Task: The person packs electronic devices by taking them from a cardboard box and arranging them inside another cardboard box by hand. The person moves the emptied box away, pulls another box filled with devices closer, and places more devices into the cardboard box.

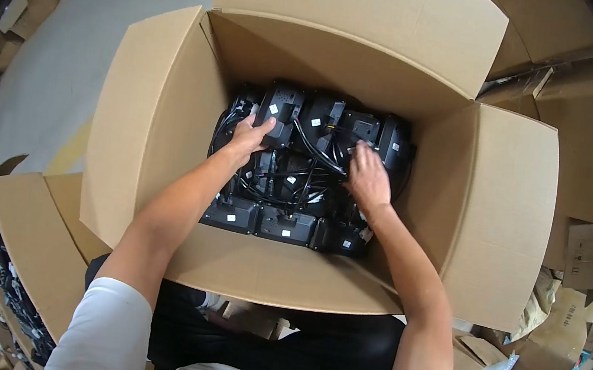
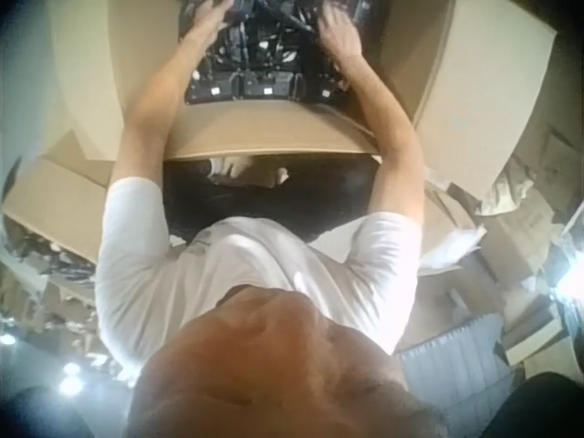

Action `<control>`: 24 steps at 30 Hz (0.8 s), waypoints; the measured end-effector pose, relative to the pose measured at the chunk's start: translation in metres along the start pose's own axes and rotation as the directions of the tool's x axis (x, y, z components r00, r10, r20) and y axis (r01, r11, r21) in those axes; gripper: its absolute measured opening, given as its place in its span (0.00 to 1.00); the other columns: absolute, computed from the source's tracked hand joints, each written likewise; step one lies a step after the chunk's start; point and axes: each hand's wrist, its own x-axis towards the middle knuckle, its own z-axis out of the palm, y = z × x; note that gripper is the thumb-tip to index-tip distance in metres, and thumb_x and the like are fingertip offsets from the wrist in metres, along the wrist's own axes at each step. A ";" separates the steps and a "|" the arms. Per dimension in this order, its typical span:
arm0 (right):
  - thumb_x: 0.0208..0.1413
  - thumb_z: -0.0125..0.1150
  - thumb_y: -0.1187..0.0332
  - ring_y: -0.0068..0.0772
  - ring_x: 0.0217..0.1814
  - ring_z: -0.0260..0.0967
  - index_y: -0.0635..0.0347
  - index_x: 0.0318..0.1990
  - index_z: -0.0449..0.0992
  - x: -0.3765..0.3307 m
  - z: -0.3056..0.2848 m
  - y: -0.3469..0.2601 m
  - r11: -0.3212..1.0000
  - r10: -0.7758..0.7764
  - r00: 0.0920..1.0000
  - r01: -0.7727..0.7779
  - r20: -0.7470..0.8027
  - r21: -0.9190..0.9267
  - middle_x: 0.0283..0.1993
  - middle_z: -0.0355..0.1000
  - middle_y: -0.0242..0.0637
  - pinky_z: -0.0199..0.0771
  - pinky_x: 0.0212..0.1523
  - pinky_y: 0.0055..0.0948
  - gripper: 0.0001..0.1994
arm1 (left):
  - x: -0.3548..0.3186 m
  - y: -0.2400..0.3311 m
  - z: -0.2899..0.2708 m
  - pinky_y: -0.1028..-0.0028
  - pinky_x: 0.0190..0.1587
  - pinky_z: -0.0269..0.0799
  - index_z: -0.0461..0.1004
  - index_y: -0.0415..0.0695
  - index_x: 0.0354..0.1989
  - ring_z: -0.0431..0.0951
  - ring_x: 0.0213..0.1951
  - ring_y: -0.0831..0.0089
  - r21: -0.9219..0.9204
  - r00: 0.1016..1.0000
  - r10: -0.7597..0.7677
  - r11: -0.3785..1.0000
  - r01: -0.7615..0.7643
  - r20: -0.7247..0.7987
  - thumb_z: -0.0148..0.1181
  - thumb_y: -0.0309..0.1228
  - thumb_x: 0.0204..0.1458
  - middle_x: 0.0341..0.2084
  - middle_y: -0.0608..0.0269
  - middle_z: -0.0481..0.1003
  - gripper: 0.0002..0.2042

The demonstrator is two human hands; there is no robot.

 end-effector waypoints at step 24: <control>0.48 0.67 0.52 0.50 0.54 0.69 0.66 0.41 0.75 -0.082 -0.148 0.012 0.840 0.105 0.994 -0.101 0.023 0.533 0.44 0.73 0.49 0.69 0.54 0.44 0.23 | 0.015 0.012 0.006 0.63 0.58 0.68 0.71 0.33 0.56 0.73 0.57 0.53 0.730 0.989 0.150 0.674 -0.112 0.013 0.64 0.52 0.49 0.55 0.41 0.72 0.35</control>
